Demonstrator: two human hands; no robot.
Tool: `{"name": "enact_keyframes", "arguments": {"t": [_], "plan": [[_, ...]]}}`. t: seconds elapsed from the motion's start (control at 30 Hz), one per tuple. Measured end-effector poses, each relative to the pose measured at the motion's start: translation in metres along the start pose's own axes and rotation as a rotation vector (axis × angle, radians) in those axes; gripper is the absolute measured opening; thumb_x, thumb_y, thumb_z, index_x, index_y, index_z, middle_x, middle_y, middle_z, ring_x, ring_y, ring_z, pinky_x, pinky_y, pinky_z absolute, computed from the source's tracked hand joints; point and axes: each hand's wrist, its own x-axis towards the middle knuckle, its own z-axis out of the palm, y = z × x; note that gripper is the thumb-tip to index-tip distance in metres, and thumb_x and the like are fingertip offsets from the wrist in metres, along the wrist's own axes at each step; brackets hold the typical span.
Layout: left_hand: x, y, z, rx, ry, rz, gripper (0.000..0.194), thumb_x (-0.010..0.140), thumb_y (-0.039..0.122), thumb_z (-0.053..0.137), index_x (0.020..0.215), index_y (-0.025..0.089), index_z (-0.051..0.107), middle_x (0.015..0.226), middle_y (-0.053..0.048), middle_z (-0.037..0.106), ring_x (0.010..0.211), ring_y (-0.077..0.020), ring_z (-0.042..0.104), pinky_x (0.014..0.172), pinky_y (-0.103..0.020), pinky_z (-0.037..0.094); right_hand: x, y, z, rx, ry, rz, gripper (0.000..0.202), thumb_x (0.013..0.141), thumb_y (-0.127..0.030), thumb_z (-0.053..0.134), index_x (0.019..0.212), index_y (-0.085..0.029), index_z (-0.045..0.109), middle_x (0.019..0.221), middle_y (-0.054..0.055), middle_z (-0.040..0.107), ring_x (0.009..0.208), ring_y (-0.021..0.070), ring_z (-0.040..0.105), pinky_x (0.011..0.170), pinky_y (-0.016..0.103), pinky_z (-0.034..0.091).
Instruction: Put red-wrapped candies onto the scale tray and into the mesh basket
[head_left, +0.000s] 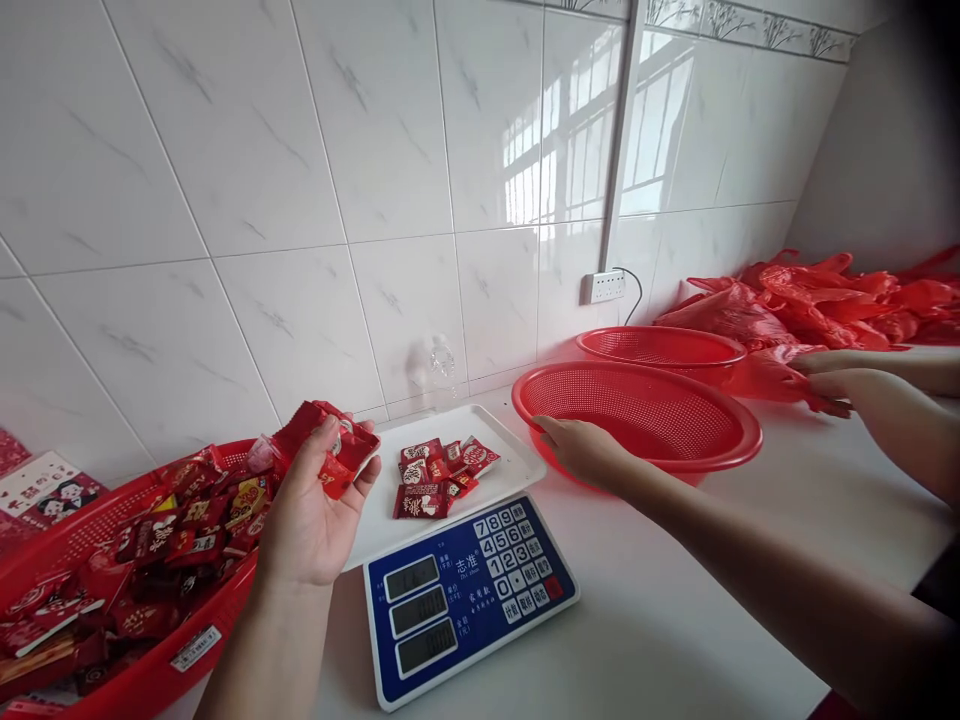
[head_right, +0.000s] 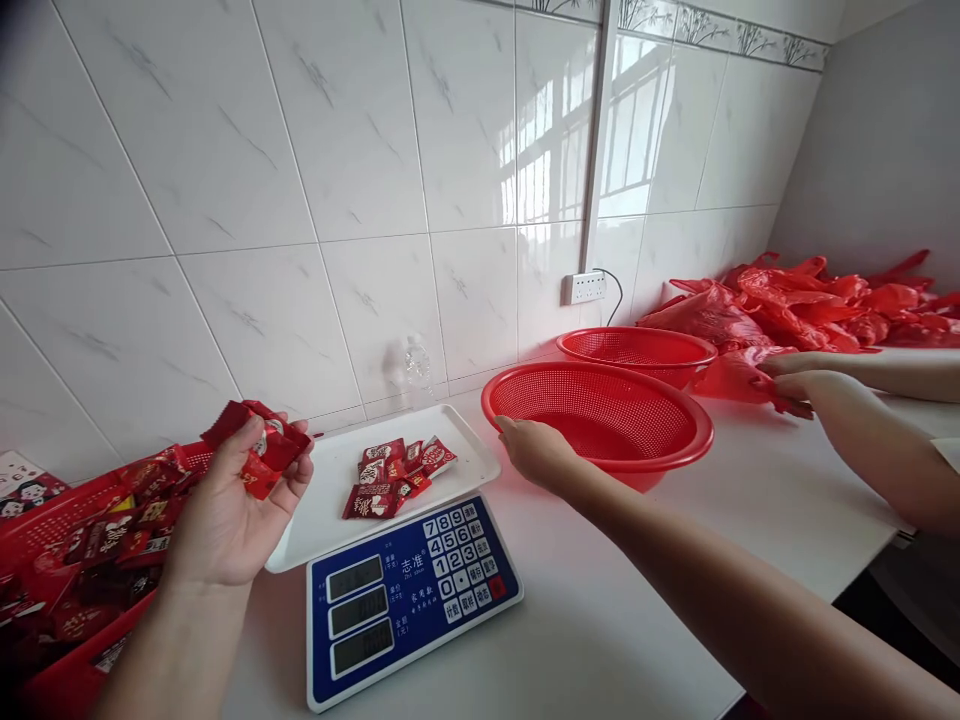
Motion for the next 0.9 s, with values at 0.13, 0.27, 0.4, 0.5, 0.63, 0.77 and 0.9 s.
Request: {"name": "enact_keyframes", "arguments": {"t": [0.13,0.27,0.4,0.5,0.63,0.77,0.9], "plan": [[-0.003,-0.003,0.000,0.021,-0.034,-0.016,0.011,0.068,0.020,0.071,0.077,0.020,0.065,0.080,0.002,0.064,0.076,-0.0139,0.064,0.053,-0.023,0.055,0.018,-0.036,-0.001,0.056,0.020,-0.133,0.043,0.093,-0.033,0.035,0.129,-0.013,0.047,0.131,0.016,0.052,0.121,0.0268,0.044,0.090,0.036,0.039],[-0.006,-0.002,0.001,0.046,-0.033,-0.026,0.010,0.068,0.020,0.071,0.076,0.020,0.065,0.080,0.001,0.064,0.078,-0.0141,0.064,0.054,-0.023,0.054,0.028,-0.074,0.007,0.122,-0.096,-0.297,0.052,0.091,-0.051,0.031,0.127,-0.020,0.051,0.126,0.011,0.057,0.113,0.0241,0.052,0.087,0.033,0.042],[-0.007,0.000,0.001,0.061,-0.056,-0.011,0.010,0.068,0.022,0.072,0.076,0.021,0.066,0.080,0.002,0.065,0.078,-0.0142,0.064,0.054,-0.023,0.054,0.034,-0.099,0.019,0.123,-0.158,-0.365,0.048,0.089,-0.051,0.037,0.121,-0.023,0.057,0.119,0.013,0.060,0.108,0.0291,0.053,0.085,0.039,0.041],[-0.007,0.000,0.001,0.059,-0.062,-0.001,0.010,0.068,0.023,0.072,0.075,0.021,0.066,0.080,0.002,0.065,0.078,-0.0142,0.064,0.054,-0.023,0.053,0.038,-0.104,0.020,0.121,-0.148,-0.361,0.041,0.089,-0.044,0.040,0.115,-0.020,0.061,0.114,0.014,0.061,0.106,0.0291,0.053,0.087,0.040,0.038],[-0.007,0.000,0.002,0.059,-0.073,0.005,0.012,0.066,0.024,0.074,0.075,0.021,0.066,0.080,0.002,0.065,0.079,-0.0139,0.064,0.055,-0.023,0.053,0.043,-0.103,0.016,0.149,-0.098,-0.305,0.037,0.085,-0.043,0.050,0.109,-0.017,0.062,0.112,0.014,0.060,0.108,0.0269,0.049,0.087,0.034,0.037],[-0.010,0.000,0.003,0.062,-0.107,0.011,0.013,0.066,0.024,0.074,0.075,0.021,0.066,0.079,0.002,0.065,0.078,-0.0138,0.064,0.055,-0.022,0.052,0.045,-0.100,0.017,0.198,-0.058,-0.228,0.035,0.084,-0.047,0.051,0.102,-0.019,0.063,0.110,0.012,0.058,0.096,0.0220,0.055,0.075,0.028,0.040],[-0.012,-0.001,0.002,0.070,-0.124,0.007,0.014,0.066,0.025,0.074,0.076,0.021,0.066,0.078,0.002,0.065,0.078,-0.0139,0.064,0.056,-0.023,0.052,0.050,-0.096,0.020,0.239,0.000,-0.202,0.045,0.090,-0.054,0.034,0.098,-0.020,0.063,0.103,0.010,0.059,0.085,0.0180,0.058,0.070,0.026,0.041]]}}
